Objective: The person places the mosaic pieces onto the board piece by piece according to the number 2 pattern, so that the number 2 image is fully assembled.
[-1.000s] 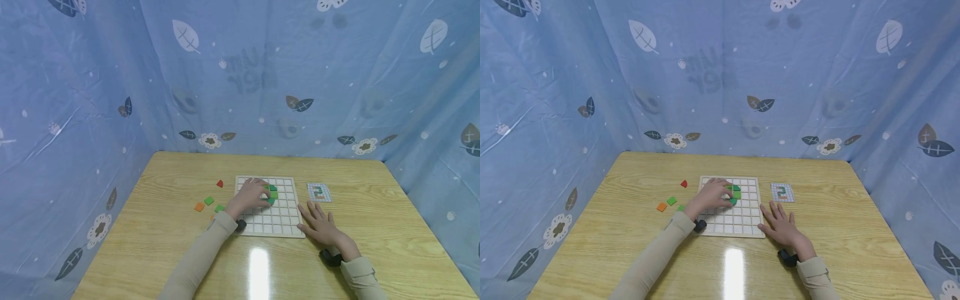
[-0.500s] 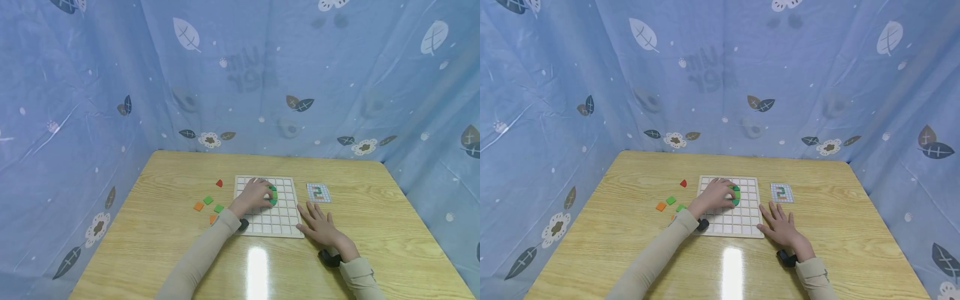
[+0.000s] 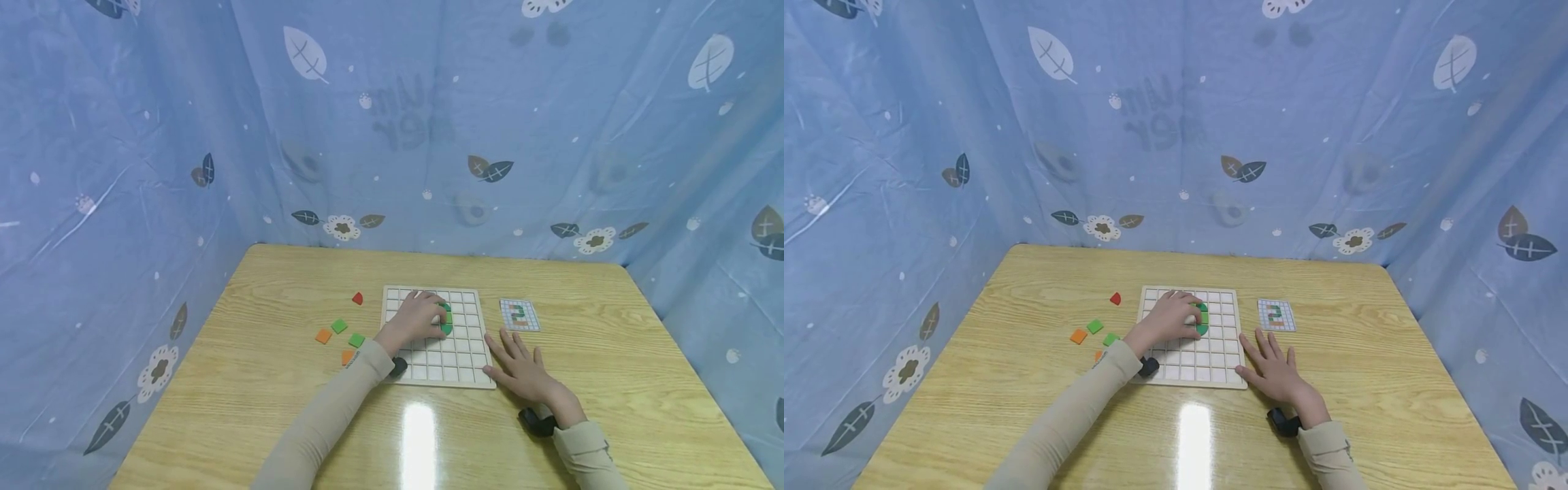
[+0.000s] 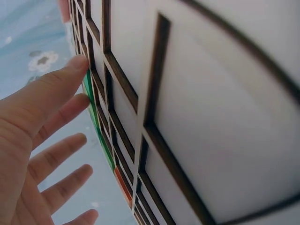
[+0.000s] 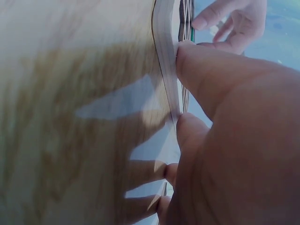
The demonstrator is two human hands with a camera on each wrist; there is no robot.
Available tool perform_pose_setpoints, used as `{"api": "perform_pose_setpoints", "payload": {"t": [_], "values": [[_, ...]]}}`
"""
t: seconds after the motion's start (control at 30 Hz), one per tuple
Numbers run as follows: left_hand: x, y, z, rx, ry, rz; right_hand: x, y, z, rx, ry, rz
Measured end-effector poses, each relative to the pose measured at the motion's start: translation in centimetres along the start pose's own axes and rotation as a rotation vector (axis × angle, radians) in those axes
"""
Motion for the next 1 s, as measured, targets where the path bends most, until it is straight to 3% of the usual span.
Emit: {"api": "perform_pose_setpoints", "payload": {"t": [0.57, 0.83, 1.0], "values": [[0.5, 0.6, 0.2, -0.037, 0.061, 0.030, 0.1, -0.5, 0.2, -0.015, 0.001, 0.027], [1.1, 1.5, 0.1, -0.069, 0.112, 0.014, 0.3, -0.1, 0.6, 0.017, 0.013, 0.009], [1.9, 2.1, 0.2, -0.082, 0.064, 0.023, 0.3, -0.1, 0.7, 0.028, 0.020, 0.001]]}}
Point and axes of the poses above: each hand's wrist, its own y-axis away from the middle knuckle, its own z-axis out of the back of the hand, x = y × z, the point moved 1 cm from there along -y, towards the middle knuckle, and after that the axes turned 1 degree about -x, right-handed, at the moved point
